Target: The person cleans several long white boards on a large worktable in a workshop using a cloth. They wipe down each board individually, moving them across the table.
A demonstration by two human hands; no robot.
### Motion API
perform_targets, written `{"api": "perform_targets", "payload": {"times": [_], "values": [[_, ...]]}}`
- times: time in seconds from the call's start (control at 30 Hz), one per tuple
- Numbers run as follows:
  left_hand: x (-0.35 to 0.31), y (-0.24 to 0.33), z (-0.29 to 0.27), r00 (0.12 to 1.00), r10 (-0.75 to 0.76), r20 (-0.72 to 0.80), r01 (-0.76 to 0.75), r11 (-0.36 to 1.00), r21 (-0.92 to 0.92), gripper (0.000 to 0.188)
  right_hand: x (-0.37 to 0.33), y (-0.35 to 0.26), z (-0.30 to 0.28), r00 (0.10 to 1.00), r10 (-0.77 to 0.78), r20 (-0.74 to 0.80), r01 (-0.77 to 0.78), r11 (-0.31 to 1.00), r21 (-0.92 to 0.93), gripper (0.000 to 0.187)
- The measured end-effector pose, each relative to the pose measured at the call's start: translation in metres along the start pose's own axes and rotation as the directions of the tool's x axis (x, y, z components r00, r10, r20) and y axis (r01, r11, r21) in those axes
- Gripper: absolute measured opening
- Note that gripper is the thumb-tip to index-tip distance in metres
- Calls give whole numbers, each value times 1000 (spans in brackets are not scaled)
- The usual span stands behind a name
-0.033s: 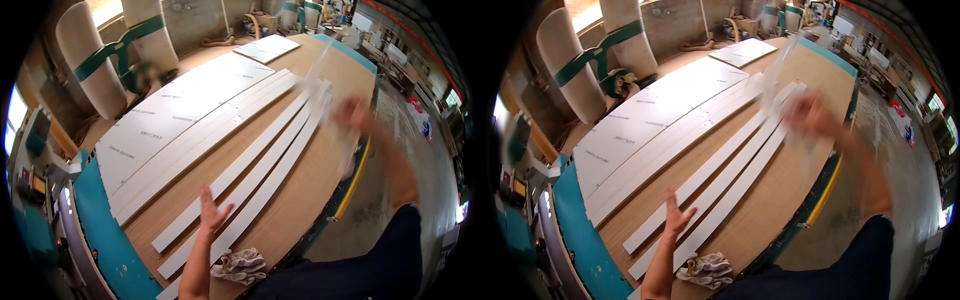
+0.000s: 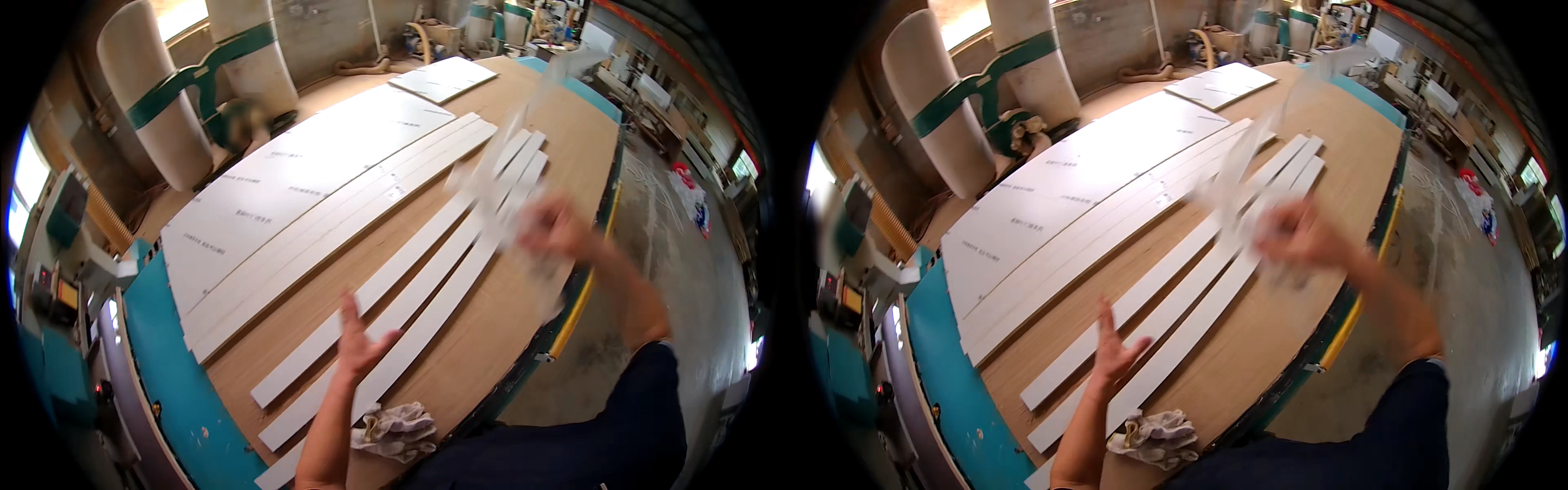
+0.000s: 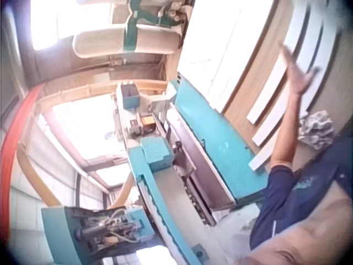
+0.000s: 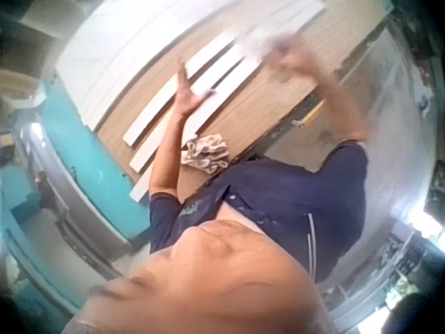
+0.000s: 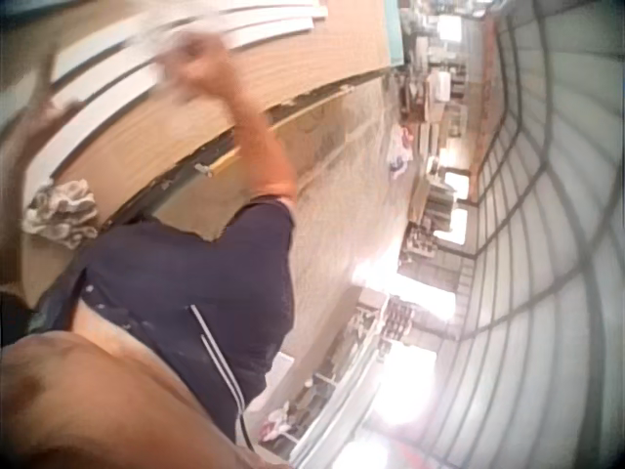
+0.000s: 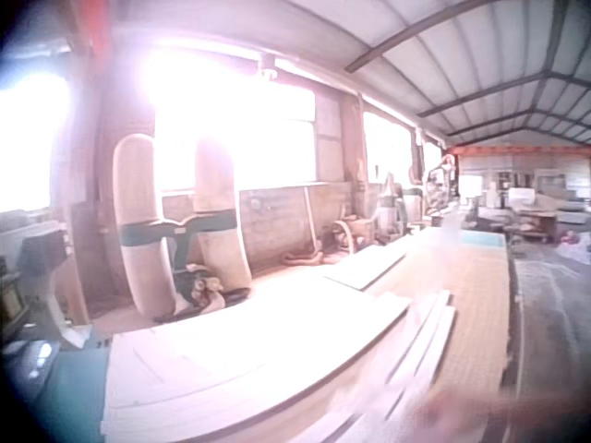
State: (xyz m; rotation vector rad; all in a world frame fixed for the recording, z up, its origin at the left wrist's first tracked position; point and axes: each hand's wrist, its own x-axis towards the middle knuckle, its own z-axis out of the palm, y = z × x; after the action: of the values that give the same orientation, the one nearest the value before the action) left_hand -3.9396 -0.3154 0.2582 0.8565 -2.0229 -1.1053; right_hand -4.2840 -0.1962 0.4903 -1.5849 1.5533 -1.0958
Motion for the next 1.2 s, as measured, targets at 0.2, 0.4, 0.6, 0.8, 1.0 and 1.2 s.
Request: {"api": "perform_targets", "payload": {"times": [0.2, 0.4, 0.6, 0.8, 1.0, 1.2], "values": [[-27, 104, -12, 954, 177, 242, -59, 902, -427, 64, 5, -16, 168, 788, -224, 573, 6, 934, 357, 35], [-55, 102, -30, 987, 11, 158, 54, 915, -401, 35, 27, -3, 134, 641, 11, 767, -100, 992, 70, 28], [-57, 105, -62, 984, -169, 55, 171, 814, -556, 29, 74, 94, 122, 949, 66, -308, 56, 926, 373, 31], [-36, 55, -62, 978, 158, -138, -164, 986, -35, 36, 42, 71, 295, 767, -77, 637, -627, 123, 769, 84], [-62, -53, -109, 988, 25, 150, -82, 918, 389, 69, 20, 102, 296, 797, 328, 507, -604, 423, 676, 54], [-95, -234, -317, 491, -266, -830, 737, 634, 233, 67, 9, 140, 224, 878, 461, 125, -460, 743, 486, 39]]}}
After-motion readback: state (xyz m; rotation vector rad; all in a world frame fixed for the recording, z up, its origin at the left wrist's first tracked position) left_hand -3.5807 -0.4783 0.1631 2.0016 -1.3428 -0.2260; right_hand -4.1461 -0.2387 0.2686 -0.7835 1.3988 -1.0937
